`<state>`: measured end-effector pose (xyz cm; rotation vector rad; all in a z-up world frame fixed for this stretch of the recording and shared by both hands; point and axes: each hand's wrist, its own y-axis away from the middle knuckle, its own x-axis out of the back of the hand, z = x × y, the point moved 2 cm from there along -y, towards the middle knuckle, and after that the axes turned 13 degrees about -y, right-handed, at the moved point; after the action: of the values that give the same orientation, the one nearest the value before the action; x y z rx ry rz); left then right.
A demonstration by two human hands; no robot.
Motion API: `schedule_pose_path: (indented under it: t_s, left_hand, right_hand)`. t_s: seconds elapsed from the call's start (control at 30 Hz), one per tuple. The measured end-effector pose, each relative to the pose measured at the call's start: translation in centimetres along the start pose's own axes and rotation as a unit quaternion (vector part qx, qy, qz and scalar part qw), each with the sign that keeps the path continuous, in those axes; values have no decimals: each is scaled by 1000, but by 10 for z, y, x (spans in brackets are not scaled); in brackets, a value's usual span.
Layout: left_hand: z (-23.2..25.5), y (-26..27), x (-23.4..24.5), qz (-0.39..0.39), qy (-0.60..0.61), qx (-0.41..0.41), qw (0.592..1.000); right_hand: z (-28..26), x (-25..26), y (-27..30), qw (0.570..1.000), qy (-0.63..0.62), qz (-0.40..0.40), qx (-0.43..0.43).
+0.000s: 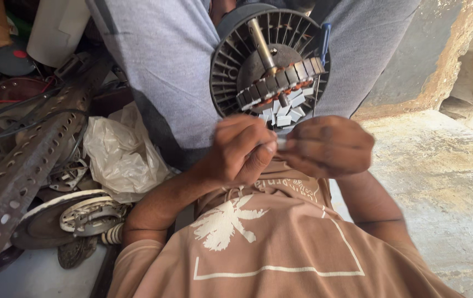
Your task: The person sits on the floor and works on a motor armature, inserting small white insulating pieces into the copper windings. They use a screwdriver to adjust the components and ensure the pieces are seated correctly.
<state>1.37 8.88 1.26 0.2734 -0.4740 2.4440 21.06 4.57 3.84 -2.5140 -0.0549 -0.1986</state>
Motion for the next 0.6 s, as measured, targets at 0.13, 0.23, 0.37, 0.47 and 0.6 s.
schedule_pose_path:
  t_s: [0.13,0.23,0.37,0.47,0.6]
  left_hand:
    - [-1,-31,16,94,-171,-32,980]
    - [-5,-45,11,68,-77,43,994]
    - [-10,-44,0,55,43,93,993]
    - [-11,-41,-2,55,53,92,993]
    - [-12,-41,-1,53,8,86,995]
  right_hand:
    - [13,-3,8,983,48,157,-84]
    - [23,-12,8,972,61,197,-116]
    - [24,-25,6,962,107,208,-141]
    - [24,-29,1,958,105,224,-141]
    - [17,-25,-6,951,101,199,-212]
